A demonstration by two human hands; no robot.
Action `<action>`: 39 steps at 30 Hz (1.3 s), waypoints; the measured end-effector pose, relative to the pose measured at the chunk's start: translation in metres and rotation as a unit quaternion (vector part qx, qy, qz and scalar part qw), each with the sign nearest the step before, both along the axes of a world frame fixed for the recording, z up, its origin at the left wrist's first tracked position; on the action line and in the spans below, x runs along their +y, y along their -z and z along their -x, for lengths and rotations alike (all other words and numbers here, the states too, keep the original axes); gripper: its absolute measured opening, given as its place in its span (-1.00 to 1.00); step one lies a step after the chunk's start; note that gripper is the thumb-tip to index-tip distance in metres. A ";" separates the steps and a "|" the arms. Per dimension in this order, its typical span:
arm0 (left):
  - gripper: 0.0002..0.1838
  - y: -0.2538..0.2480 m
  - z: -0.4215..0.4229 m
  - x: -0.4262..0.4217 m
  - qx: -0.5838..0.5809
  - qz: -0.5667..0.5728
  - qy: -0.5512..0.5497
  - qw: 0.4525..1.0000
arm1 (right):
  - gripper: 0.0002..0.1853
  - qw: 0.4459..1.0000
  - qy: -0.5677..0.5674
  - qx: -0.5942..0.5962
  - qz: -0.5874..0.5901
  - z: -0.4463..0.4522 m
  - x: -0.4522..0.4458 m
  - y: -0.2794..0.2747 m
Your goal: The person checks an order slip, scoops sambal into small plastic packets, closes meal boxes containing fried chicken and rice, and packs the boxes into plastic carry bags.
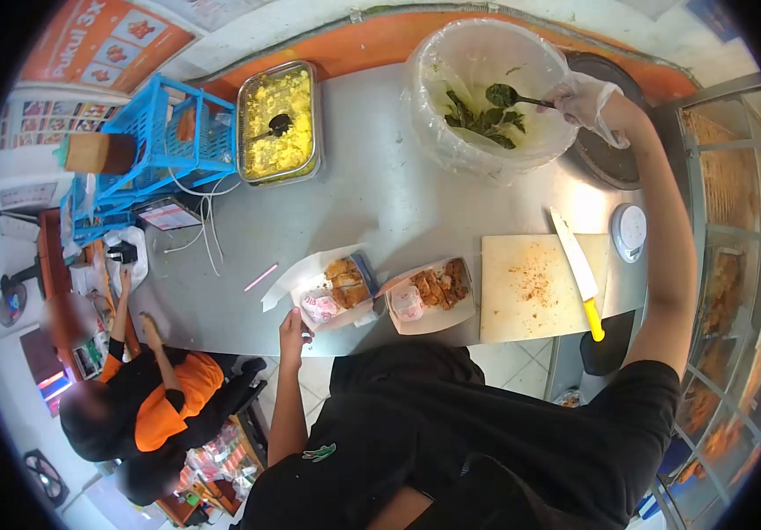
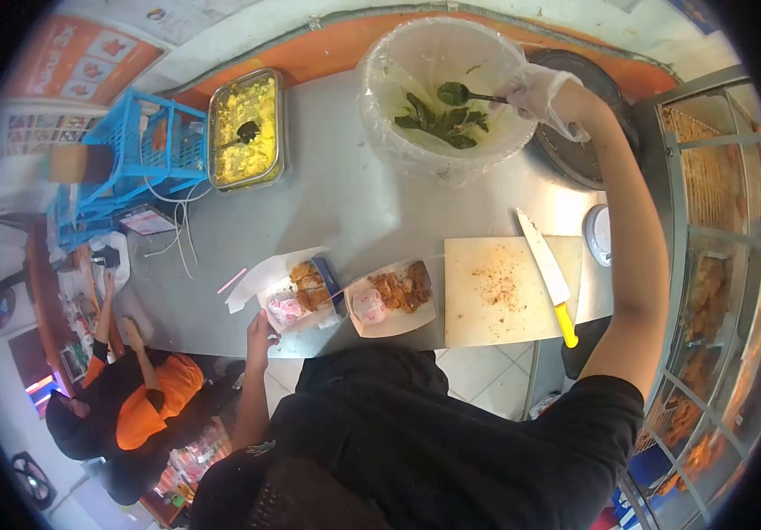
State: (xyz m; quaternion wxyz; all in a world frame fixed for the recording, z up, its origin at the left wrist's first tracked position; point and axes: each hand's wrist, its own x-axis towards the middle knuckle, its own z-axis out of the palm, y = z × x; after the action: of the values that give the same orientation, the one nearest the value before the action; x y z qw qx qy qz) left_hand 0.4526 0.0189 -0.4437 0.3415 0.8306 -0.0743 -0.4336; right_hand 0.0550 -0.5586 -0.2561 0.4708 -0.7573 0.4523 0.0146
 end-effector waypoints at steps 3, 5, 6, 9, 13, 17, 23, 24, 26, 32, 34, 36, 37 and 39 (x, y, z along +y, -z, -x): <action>-0.55 0.002 -0.001 0.002 0.003 0.014 -0.001 1.000 | -0.65 0.998 0.003 -0.062 0.006 0.015 0.003 0.016; -0.62 0.006 -0.001 0.004 -0.046 0.057 -0.009 0.997 | -0.63 0.999 -0.002 -0.051 0.008 0.016 0.011 0.007; -0.66 0.011 0.000 0.007 -0.070 0.074 -0.016 0.995 | -0.62 0.999 -0.009 -0.036 0.011 0.012 0.019 -0.002; -0.83 0.029 0.005 0.015 -0.322 0.153 0.063 0.932 | -0.58 0.992 0.033 -0.115 -0.038 0.006 0.063 -0.018; -0.58 -0.005 0.023 0.004 -0.393 0.153 0.218 0.880 | -0.58 0.987 -0.016 -0.139 -0.081 -0.026 0.140 -0.034; -0.43 -0.015 0.035 -0.010 -0.357 0.069 0.254 0.896 | -0.56 0.992 -0.091 -0.062 -0.062 -0.067 0.232 -0.029; -0.30 -0.003 0.028 0.000 -0.379 0.087 0.256 0.885 | -0.67 0.964 -0.016 -0.106 -0.242 -0.133 0.376 0.020; -0.28 0.000 0.027 0.000 -0.384 0.091 0.251 0.884 | -0.70 0.955 0.005 -0.099 -0.278 -0.145 0.396 0.028; -0.28 0.003 0.028 -0.004 -0.377 0.090 0.204 0.899 | -0.77 0.962 0.031 -0.088 -0.257 -0.164 0.432 0.078; -0.30 0.000 0.032 -0.002 -0.403 0.055 0.190 0.894 | -0.51 0.926 -0.120 0.037 0.356 -0.224 0.489 0.187; -0.28 0.003 0.028 0.001 -0.410 0.031 0.213 0.886 | -0.41 0.927 -0.133 0.100 0.337 -0.235 0.495 0.182; -0.25 -0.003 0.026 0.001 -0.424 -0.006 0.238 0.874 | -0.42 0.930 -0.127 0.133 0.317 -0.238 0.501 0.163; -0.22 -0.003 0.024 -0.002 -0.419 -0.015 0.251 0.872 | -0.43 0.935 -0.094 0.096 0.329 -0.237 0.503 0.151; -0.16 -0.003 0.023 -0.002 -0.406 -0.040 0.279 0.869 | -0.45 0.939 -0.029 0.021 0.343 -0.230 0.511 0.129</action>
State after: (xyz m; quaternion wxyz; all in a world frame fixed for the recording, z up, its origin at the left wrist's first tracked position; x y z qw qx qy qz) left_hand 0.4292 0.0169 -0.4407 0.1122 0.8912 -0.4176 -0.1375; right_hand 0.2849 -0.0474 -0.3849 0.1726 -0.8851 0.4175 -0.1122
